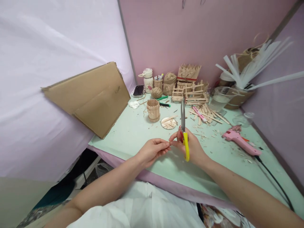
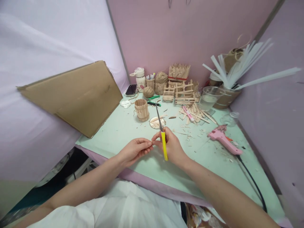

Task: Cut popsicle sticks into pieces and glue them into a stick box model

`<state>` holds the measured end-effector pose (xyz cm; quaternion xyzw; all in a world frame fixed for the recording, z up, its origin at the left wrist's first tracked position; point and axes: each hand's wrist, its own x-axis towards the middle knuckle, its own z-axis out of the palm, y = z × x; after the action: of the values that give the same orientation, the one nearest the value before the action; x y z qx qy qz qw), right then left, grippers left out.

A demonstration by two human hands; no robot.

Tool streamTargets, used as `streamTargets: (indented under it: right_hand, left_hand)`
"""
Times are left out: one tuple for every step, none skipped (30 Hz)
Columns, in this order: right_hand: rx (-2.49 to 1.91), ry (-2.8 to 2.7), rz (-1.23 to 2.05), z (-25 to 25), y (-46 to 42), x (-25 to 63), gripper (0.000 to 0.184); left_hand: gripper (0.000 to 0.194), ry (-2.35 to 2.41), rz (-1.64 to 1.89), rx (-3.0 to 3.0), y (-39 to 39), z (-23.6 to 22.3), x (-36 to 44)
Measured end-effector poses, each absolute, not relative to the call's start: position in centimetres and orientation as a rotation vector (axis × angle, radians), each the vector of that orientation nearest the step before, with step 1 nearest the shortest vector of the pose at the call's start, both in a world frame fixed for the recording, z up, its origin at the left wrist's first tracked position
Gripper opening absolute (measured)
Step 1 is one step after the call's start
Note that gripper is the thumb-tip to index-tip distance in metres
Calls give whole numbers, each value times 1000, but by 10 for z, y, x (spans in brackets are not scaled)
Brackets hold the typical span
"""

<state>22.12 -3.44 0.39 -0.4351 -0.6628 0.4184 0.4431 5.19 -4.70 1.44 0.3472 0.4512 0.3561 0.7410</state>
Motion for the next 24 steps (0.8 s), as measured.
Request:
streamTargets:
  right_hand:
    - [-1096,-1641,1016,3,-34,221,29]
    - [-1110,-1637,999,2,-33,222,28]
    - [-1124,-1636,989,1,-32,222,29]
    - [-1139,-1647,987,0,-30,223,29]
    - [-1169,-1671,982,0,-29,224,30]
    - [-1217,-1710,967,1,-27,225,32]
    - [-1279,-1765,938,2,-27,226,33]
    - [-1345,-1832,891,3,-26,227,34]
    - [-1408,-1910,828,5,-26,228,34]
    - [-1461,-1991,753,7,-27,229,33]
    - [-1502,-2070,676,10,-27,229,32]
    - [-1533,-2147,606,12,-29,229,31]
    - [-1559,-2213,541,13,-30,228,30]
    - [-1582,-2265,483,15,-31,227,31]
    - [-1603,-2306,434,16,-32,226,31]
    - [-1618,-2339,394,16,-33,225,31]
    - [-1625,-2365,362,16,-33,224,32]
    - [-1627,-2382,336,16,-34,224,32]
    - [-1626,-2394,315,16,-34,224,32]
    - [-1623,-2402,297,15,-34,223,32]
    - [-1618,-2407,282,14,-33,224,32]
    - [-1616,-2411,270,13,-33,224,32]
    - [-1616,-2413,262,13,-33,224,32]
    - [-1618,-2416,256,12,-33,224,32]
  left_hand:
    - [28,993,789,771,-47,14,52]
    - [28,1001,798,782,-46,14,52]
    - [29,1012,807,793,-46,13,52]
    - [29,1025,817,804,-45,13,51]
    - [29,1037,832,818,-45,13,51]
    - [30,1048,853,832,-44,13,50]
    - [31,1060,878,843,-44,13,49]
    - [32,1074,906,851,-43,13,48]
    - [33,1089,935,859,-42,13,46]
    - [34,1106,967,866,-41,14,44]
    - [33,1123,1003,877,-41,15,42]
    - [31,1139,1044,893,-40,16,40]
    - [27,1151,1086,916,-40,17,37]
    - [23,1161,1128,941,-39,18,35]
    - [20,1169,1165,966,-39,19,33]
    - [17,1175,1196,989,-38,20,31]
    - [15,1180,1217,1011,-38,20,29]
    - [15,1186,1232,1031,-38,20,27]
    - [17,1190,1244,1049,-37,19,26]
    - [18,1194,1253,1068,-37,18,25]
    - [18,1195,1260,1086,-37,17,24]
    - [18,1195,1263,1100,-37,16,24]
    - [18,1196,1264,1110,-37,15,23]
    - [18,1195,1263,1116,-37,15,23]
